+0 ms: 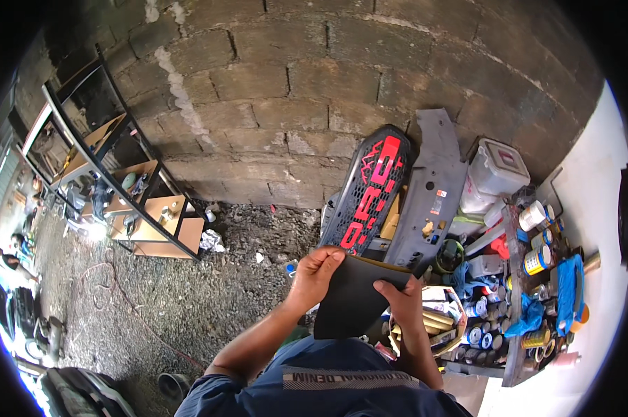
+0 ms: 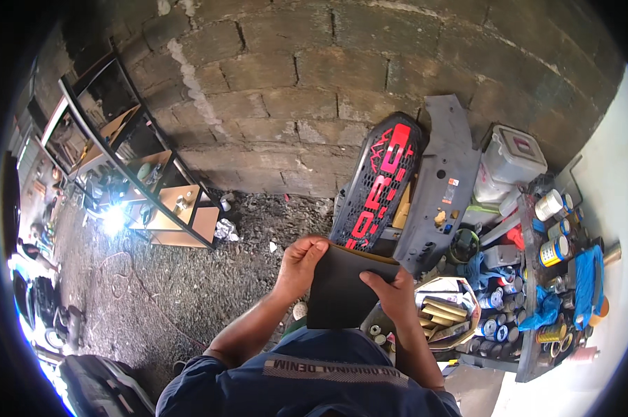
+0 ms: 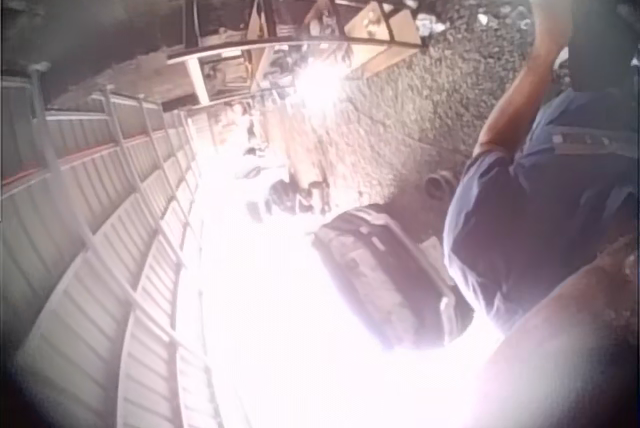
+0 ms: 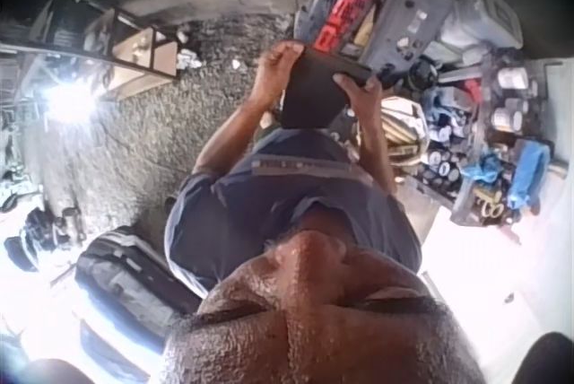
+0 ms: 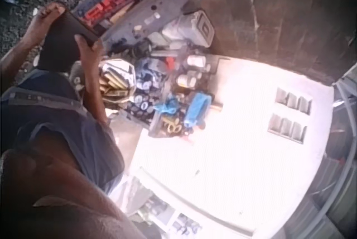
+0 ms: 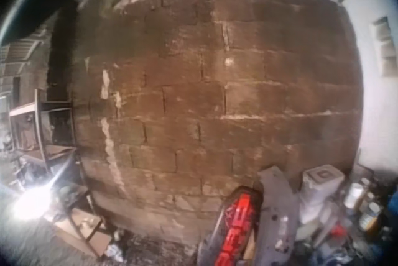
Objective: The person selects sheets of sandpaper from a bin, dips the paper into a bucket of water, and sands the masked surface of a car bumper.
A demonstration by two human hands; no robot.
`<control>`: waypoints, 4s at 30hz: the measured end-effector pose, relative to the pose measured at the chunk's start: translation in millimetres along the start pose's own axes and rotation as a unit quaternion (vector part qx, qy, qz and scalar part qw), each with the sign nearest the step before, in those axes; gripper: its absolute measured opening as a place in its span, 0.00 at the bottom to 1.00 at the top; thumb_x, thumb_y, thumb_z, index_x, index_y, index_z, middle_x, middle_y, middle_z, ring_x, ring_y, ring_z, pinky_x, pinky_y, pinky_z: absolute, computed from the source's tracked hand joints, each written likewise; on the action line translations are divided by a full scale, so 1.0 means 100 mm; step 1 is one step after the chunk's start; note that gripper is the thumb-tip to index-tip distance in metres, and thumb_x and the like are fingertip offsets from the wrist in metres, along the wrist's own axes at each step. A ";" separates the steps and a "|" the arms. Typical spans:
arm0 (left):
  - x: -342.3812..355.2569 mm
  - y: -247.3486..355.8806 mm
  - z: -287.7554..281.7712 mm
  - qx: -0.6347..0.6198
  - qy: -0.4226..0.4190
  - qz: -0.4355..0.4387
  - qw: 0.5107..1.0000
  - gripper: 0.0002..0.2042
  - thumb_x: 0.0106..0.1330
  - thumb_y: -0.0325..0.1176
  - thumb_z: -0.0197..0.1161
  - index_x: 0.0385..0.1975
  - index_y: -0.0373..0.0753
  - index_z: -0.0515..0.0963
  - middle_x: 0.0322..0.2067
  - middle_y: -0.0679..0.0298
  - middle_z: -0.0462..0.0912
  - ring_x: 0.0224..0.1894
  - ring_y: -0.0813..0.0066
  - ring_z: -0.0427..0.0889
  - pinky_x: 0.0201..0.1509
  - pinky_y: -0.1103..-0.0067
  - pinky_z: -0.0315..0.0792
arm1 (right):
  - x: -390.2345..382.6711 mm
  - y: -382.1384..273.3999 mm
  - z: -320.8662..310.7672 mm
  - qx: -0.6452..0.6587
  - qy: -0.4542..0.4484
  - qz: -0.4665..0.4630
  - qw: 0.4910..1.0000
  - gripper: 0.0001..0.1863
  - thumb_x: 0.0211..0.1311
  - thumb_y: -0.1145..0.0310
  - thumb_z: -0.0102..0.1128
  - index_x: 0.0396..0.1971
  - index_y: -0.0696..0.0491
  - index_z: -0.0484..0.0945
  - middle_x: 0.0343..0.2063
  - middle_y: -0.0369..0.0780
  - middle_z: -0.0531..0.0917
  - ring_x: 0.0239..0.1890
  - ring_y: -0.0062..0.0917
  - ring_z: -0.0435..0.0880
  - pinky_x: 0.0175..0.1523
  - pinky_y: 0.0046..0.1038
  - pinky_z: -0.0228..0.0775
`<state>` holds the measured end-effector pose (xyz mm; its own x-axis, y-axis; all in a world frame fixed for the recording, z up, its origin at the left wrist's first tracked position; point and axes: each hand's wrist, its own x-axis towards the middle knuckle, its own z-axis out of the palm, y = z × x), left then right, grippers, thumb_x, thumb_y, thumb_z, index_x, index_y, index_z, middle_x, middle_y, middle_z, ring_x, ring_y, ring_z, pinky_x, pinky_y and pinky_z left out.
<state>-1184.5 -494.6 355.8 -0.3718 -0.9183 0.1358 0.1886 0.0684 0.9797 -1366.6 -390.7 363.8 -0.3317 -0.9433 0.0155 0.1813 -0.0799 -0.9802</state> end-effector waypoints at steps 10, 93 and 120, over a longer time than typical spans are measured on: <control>0.06 0.04 -0.03 0.066 -0.006 0.048 0.997 0.09 0.75 0.34 0.58 0.40 0.35 0.80 0.32 0.73 0.78 0.37 0.87 0.73 0.45 0.85 0.69 | -0.03 0.14 -0.14 -0.120 0.080 -0.067 0.987 0.13 0.72 0.65 0.55 0.39 0.61 0.82 0.26 0.31 0.77 0.31 0.13 0.70 0.36 0.21 0.63; -0.02 0.15 -0.35 -0.042 0.182 0.060 0.981 0.06 0.72 0.32 0.60 0.32 0.39 0.78 0.30 0.74 0.76 0.34 0.87 0.69 0.42 0.84 0.67 | -0.33 0.69 -0.04 -0.241 -0.163 -0.049 0.955 0.27 0.71 0.51 0.56 0.23 0.61 0.73 0.19 0.49 0.75 0.22 0.39 0.75 0.32 0.39 0.65; -0.03 0.12 -0.58 -0.115 0.172 0.075 0.976 0.09 0.74 0.40 0.59 0.40 0.42 0.75 0.38 0.68 0.79 0.39 0.77 0.78 0.45 0.76 0.75 | -0.45 0.77 -0.16 -0.146 -0.232 -0.044 0.961 0.23 0.75 0.54 0.52 0.26 0.59 0.73 0.20 0.39 0.77 0.26 0.26 0.80 0.34 0.33 0.70</control>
<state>-1128.4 -513.8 358.9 -0.0058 -0.9839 0.1789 0.4304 0.1590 0.8885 -1352.2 -349.0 284.5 0.1261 -0.9847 0.1202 -0.1194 -0.1354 -0.9836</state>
